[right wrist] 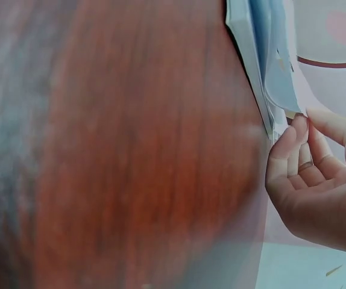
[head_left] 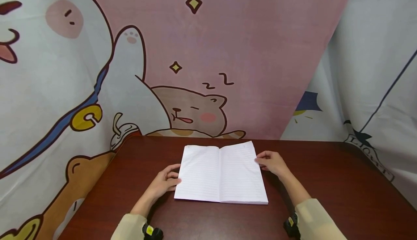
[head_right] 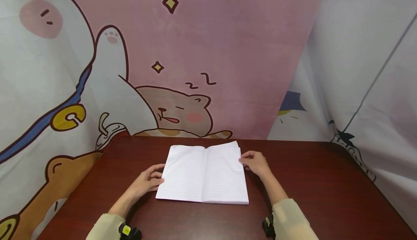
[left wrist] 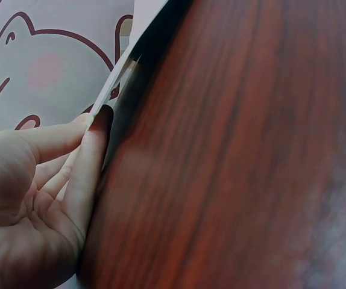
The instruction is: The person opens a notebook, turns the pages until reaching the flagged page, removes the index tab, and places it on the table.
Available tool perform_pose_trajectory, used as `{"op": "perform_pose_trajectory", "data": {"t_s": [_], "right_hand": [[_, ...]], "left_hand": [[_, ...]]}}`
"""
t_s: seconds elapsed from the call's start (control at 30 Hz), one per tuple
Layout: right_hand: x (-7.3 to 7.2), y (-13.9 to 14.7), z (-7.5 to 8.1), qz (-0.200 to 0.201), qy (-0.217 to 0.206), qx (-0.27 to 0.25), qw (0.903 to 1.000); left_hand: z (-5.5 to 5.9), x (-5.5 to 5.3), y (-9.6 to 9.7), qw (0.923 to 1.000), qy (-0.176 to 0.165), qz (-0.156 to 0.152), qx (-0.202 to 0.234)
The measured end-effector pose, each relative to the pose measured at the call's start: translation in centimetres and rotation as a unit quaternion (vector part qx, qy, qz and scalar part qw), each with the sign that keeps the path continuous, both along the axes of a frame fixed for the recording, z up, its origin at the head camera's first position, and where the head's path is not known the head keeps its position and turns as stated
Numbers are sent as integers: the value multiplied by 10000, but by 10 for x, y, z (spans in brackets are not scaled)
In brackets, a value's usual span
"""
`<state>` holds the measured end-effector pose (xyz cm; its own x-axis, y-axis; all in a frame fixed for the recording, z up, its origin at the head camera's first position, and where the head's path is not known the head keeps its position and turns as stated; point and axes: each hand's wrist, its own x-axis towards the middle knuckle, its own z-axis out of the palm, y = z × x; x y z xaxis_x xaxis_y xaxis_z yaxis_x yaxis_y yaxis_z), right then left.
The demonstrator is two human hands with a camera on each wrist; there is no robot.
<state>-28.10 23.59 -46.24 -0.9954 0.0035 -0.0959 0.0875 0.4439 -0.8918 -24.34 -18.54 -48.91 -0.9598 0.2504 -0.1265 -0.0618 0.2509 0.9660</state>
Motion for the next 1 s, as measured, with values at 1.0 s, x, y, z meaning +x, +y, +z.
{"op": "perform_pose_trajectory", "data": {"t_s": [1.0], "right_hand": [[4, -9, 3, -139, 377, -91, 9991]], "left_hand": [[4, 3, 0, 10000, 38, -14, -1]]}}
